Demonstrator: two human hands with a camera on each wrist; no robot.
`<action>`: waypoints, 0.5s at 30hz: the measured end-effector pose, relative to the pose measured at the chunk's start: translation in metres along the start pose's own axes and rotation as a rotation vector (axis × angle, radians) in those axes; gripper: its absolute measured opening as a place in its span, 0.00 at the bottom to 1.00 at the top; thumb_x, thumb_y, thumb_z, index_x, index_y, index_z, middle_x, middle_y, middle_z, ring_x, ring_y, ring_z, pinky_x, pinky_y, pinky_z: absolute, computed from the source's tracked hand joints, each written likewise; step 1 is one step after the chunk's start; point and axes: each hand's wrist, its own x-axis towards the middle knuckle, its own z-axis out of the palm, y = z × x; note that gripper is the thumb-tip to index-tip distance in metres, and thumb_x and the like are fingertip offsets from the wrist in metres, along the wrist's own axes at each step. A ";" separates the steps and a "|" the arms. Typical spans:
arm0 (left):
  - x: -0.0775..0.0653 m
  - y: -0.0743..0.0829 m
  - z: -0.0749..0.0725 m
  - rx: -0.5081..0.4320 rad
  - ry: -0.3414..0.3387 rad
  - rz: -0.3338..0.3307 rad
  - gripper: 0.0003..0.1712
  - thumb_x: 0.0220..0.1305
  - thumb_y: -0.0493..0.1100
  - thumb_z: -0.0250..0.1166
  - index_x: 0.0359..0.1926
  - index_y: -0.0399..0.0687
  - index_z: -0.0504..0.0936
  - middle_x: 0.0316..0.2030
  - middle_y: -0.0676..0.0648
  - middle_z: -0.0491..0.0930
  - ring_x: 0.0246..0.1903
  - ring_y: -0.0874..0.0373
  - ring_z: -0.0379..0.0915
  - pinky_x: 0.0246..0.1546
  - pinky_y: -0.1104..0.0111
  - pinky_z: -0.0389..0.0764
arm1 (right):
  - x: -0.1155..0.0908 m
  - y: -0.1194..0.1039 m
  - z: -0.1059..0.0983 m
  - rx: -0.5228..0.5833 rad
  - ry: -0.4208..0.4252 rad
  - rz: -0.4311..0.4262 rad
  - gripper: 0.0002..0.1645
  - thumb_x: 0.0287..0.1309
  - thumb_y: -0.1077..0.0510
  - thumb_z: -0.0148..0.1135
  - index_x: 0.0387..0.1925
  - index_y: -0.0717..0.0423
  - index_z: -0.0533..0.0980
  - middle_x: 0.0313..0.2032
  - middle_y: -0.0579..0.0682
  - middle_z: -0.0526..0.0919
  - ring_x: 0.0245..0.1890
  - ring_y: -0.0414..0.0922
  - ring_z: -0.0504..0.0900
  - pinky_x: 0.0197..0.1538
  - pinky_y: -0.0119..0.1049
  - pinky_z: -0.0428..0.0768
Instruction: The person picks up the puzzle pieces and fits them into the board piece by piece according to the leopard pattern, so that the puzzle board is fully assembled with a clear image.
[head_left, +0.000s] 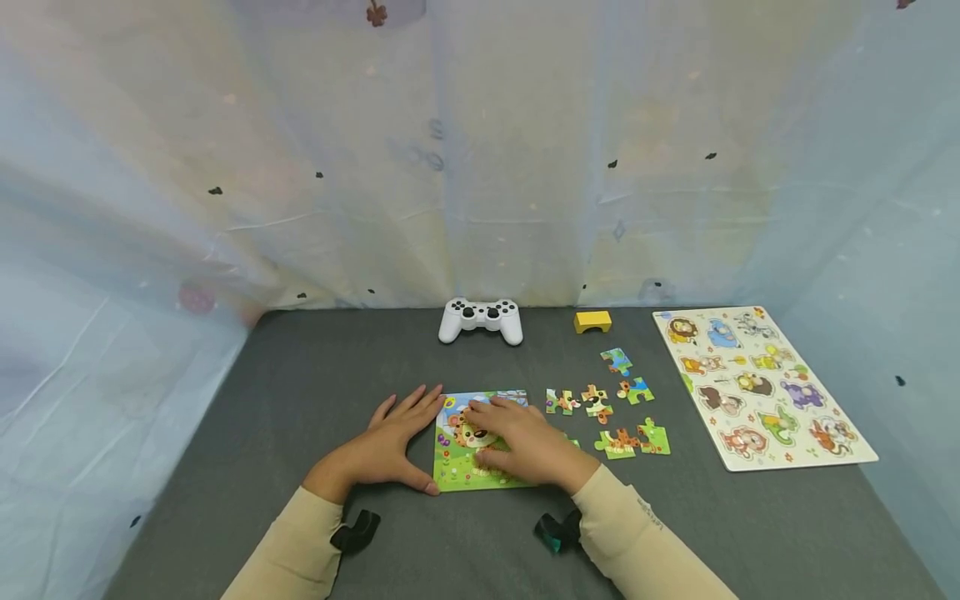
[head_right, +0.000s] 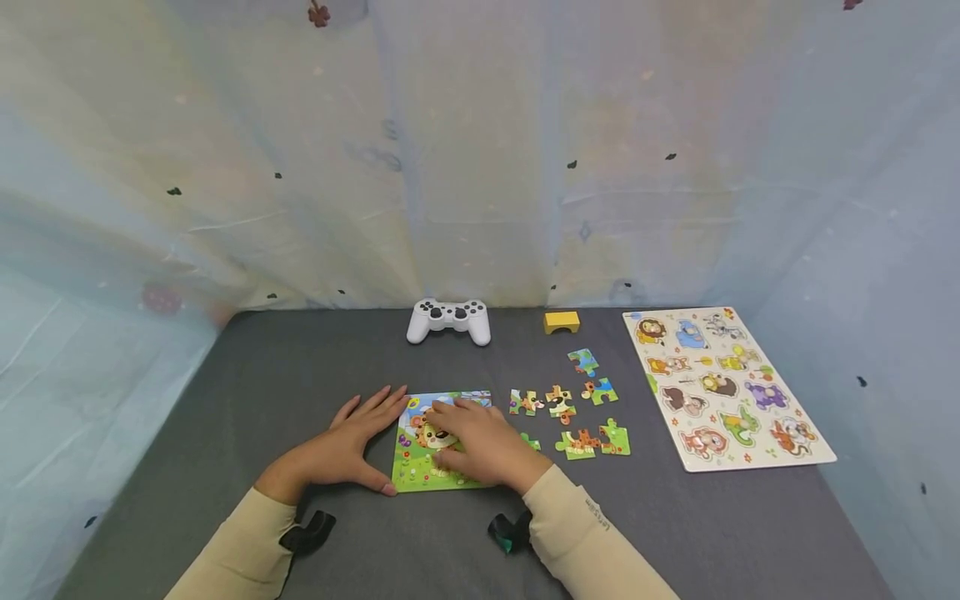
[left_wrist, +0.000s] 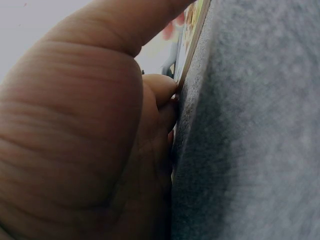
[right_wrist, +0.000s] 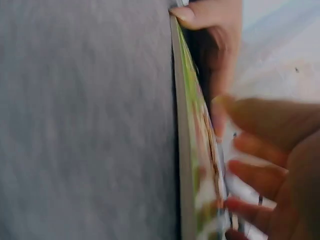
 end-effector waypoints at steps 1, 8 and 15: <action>0.000 0.000 0.000 0.001 0.001 0.000 0.80 0.49 0.75 0.83 0.90 0.51 0.47 0.88 0.50 0.39 0.85 0.47 0.29 0.77 0.37 0.27 | 0.000 0.003 -0.002 0.048 0.018 -0.009 0.37 0.80 0.43 0.65 0.81 0.50 0.71 0.82 0.51 0.65 0.81 0.59 0.59 0.74 0.70 0.62; 0.001 0.002 0.000 0.006 0.003 -0.005 0.81 0.48 0.75 0.83 0.90 0.51 0.48 0.88 0.51 0.40 0.85 0.48 0.29 0.77 0.38 0.27 | -0.004 0.024 -0.023 0.371 0.231 -0.001 0.35 0.81 0.46 0.65 0.81 0.49 0.71 0.78 0.55 0.69 0.75 0.59 0.70 0.69 0.64 0.74; 0.000 0.001 0.000 0.002 0.005 0.001 0.81 0.47 0.74 0.84 0.90 0.50 0.48 0.88 0.50 0.40 0.85 0.47 0.29 0.77 0.37 0.27 | -0.017 0.047 -0.050 0.606 0.426 0.025 0.31 0.85 0.53 0.58 0.81 0.51 0.68 0.73 0.57 0.74 0.69 0.63 0.76 0.61 0.62 0.80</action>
